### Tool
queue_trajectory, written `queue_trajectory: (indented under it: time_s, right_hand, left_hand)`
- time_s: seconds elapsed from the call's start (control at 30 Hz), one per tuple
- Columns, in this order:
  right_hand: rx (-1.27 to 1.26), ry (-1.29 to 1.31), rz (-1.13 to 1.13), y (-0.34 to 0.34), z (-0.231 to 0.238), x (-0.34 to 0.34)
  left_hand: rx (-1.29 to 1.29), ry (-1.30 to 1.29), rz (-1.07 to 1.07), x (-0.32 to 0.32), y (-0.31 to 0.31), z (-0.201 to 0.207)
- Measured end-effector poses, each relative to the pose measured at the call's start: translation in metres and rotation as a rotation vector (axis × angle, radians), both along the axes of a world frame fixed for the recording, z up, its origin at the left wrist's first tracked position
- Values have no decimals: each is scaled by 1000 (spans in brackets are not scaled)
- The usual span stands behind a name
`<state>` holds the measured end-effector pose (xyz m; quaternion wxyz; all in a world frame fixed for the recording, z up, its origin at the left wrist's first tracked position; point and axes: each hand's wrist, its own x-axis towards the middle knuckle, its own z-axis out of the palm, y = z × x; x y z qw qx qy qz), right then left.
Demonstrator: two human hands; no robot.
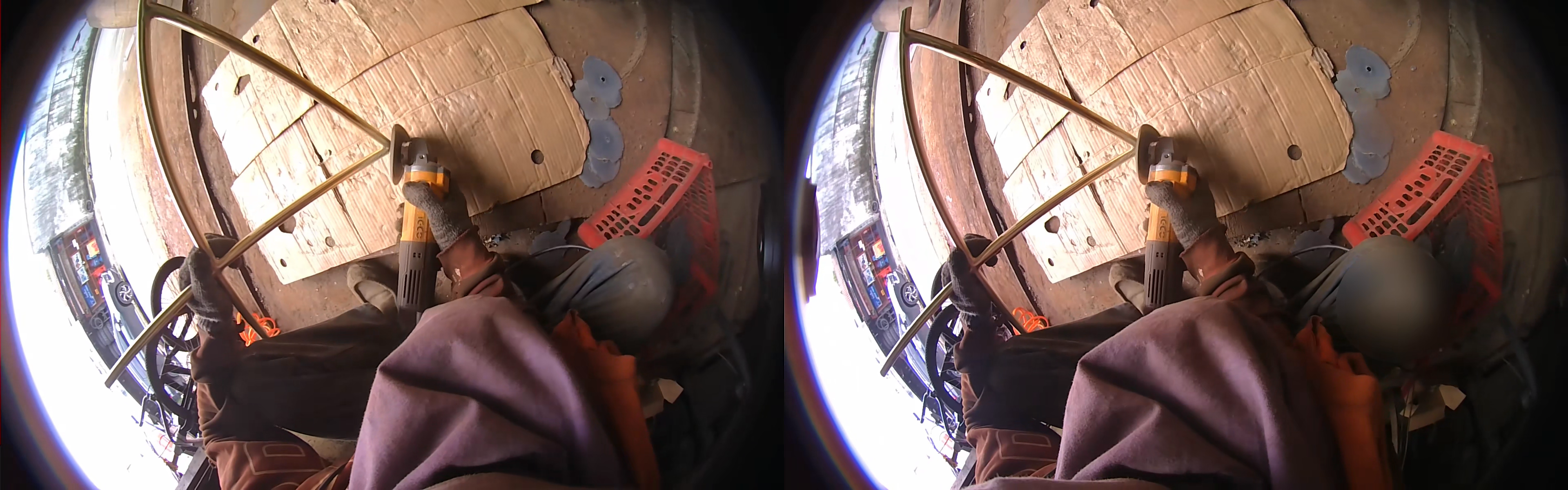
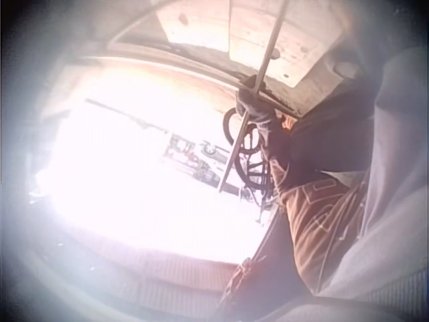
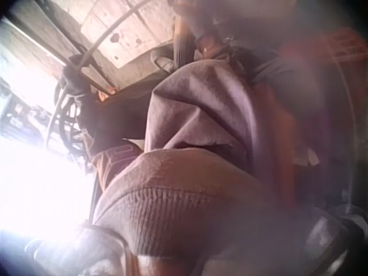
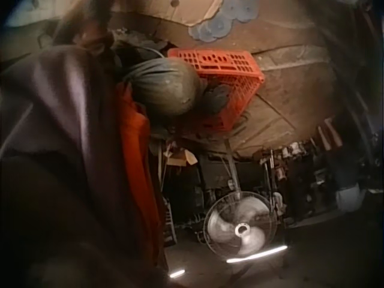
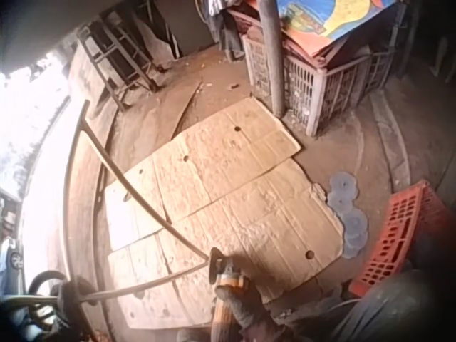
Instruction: The person uses a handheld grinder to smooth the joints of a triangular metal frame while sitting on the floor. They hold the frame with one gloved hand and manipulate the grinder with the other, then place a metal disk onto the grinder.
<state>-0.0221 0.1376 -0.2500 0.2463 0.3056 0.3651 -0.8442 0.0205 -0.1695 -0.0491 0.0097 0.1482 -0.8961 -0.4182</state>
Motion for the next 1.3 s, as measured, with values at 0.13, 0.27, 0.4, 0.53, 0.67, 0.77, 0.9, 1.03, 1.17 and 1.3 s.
queue_trajectory:
  time_s: [0.13,0.27,0.4,0.53,0.67,0.77,0.9,1.03,1.17,1.3]
  right_hand:
    - [-22,-59,13,0,0,0]
    - [111,284,48,-16,-24,28]
    - [-67,-68,1,0,2,3]
    - [-52,31,44,-9,18,14]
    - [208,289,158,-49,64,44]
    - [82,287,59,-54,47,45]
    - [-3,95,90,-21,11,25]
    - [49,104,55,-24,0,20]
    - [103,325,209,-52,66,36]
    - [79,310,184,-53,70,44]
  left_hand:
    - [-21,16,-1,-1,0,0]
    - [-34,31,43,-6,8,-2]
    - [-22,9,56,-7,-2,-4]
    - [112,12,113,-10,-8,-9]
    - [340,-9,235,-12,-7,-11]
    - [382,-28,275,-17,0,-8]
    - [402,-67,322,-17,-12,-15]
    - [478,-40,322,-19,-15,-24]
    - [385,-27,261,-18,-16,-10]
    - [273,18,201,-16,-6,-14]
